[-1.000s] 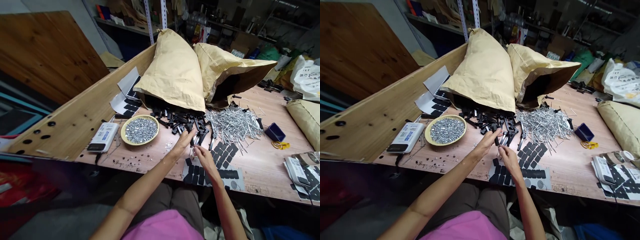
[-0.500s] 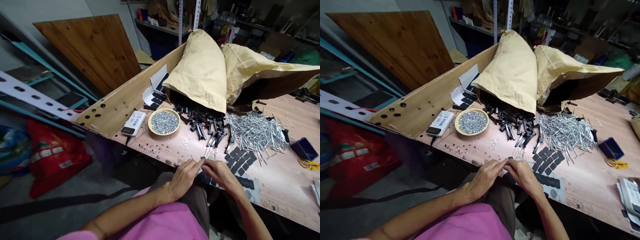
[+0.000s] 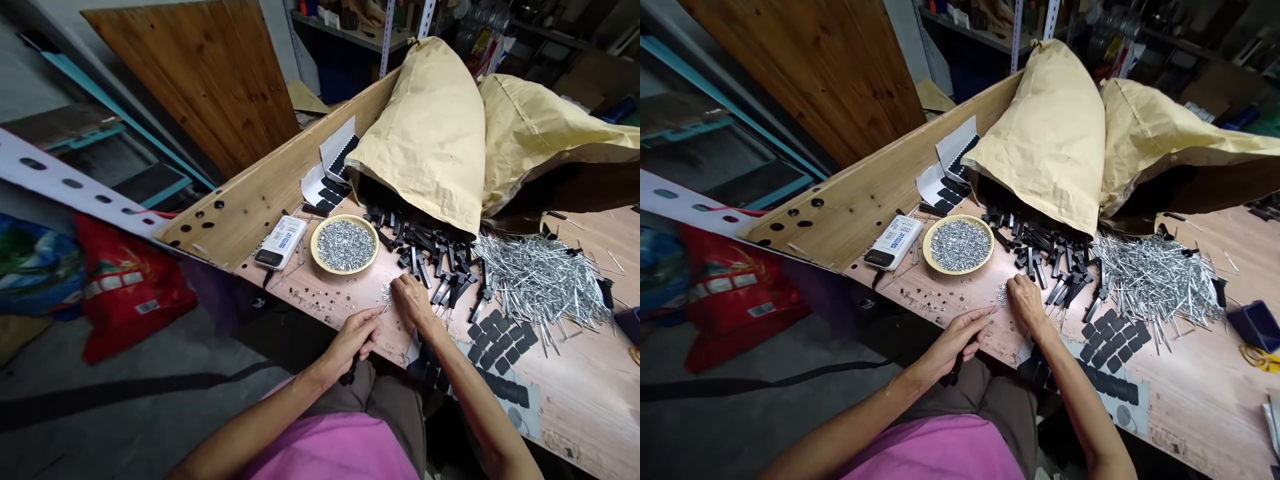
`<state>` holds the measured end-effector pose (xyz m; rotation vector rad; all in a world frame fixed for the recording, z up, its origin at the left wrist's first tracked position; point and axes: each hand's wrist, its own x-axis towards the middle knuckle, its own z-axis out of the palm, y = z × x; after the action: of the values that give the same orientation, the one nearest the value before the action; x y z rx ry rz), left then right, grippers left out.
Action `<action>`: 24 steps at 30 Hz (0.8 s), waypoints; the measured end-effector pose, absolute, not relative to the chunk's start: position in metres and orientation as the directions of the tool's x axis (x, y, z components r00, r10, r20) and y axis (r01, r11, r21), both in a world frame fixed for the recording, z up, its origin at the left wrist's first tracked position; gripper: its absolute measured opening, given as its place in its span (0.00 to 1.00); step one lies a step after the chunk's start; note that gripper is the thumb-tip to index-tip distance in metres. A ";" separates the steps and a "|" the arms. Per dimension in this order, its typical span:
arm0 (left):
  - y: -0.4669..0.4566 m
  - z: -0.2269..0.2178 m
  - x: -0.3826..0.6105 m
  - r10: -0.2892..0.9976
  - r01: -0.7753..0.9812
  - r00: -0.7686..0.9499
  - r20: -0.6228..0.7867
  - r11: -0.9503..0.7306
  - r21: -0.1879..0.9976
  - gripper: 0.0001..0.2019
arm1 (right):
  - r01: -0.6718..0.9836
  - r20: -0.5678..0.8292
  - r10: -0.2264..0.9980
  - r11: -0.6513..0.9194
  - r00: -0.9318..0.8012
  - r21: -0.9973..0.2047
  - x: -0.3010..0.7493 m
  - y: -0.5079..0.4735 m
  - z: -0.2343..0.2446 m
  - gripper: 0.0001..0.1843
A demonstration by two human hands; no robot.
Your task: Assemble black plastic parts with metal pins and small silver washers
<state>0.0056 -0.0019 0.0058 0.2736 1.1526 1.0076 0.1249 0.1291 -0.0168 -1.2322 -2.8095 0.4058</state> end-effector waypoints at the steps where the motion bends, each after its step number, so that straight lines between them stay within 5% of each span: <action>1: 0.000 0.006 0.005 0.771 -0.529 0.047 -0.635 0.558 0.639 0.29 | 0.716 -0.030 0.749 0.619 -0.661 -0.322 0.125 0.129 -0.017 0.11; 5: 0.007 0.010 0.004 0.779 -0.559 0.064 -0.623 0.545 0.624 0.30 | 0.539 0.078 0.910 0.308 -0.408 -0.784 0.132 0.118 -0.012 0.03; 8: 0.010 0.016 0.008 0.804 -0.566 0.092 -0.588 0.528 0.633 0.31 | 0.258 0.005 0.975 0.065 -0.224 -0.964 0.137 0.102 -0.002 0.08; 14: 0.011 0.022 0.019 0.841 -0.546 0.139 -0.523 0.506 0.668 0.32 | 0.030 -0.080 0.987 -0.076 -0.138 -0.997 0.143 0.075 0.013 0.15; 24: 0.010 0.023 0.031 0.859 -0.500 0.173 -0.482 0.498 0.708 0.33 | -0.014 -0.049 0.996 -0.050 -0.077 -0.999 0.160 0.064 0.012 0.16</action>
<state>0.0311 0.0101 0.0235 0.4368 0.9873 1.0084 0.1602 0.0636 0.0124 -1.1962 -1.2293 1.3096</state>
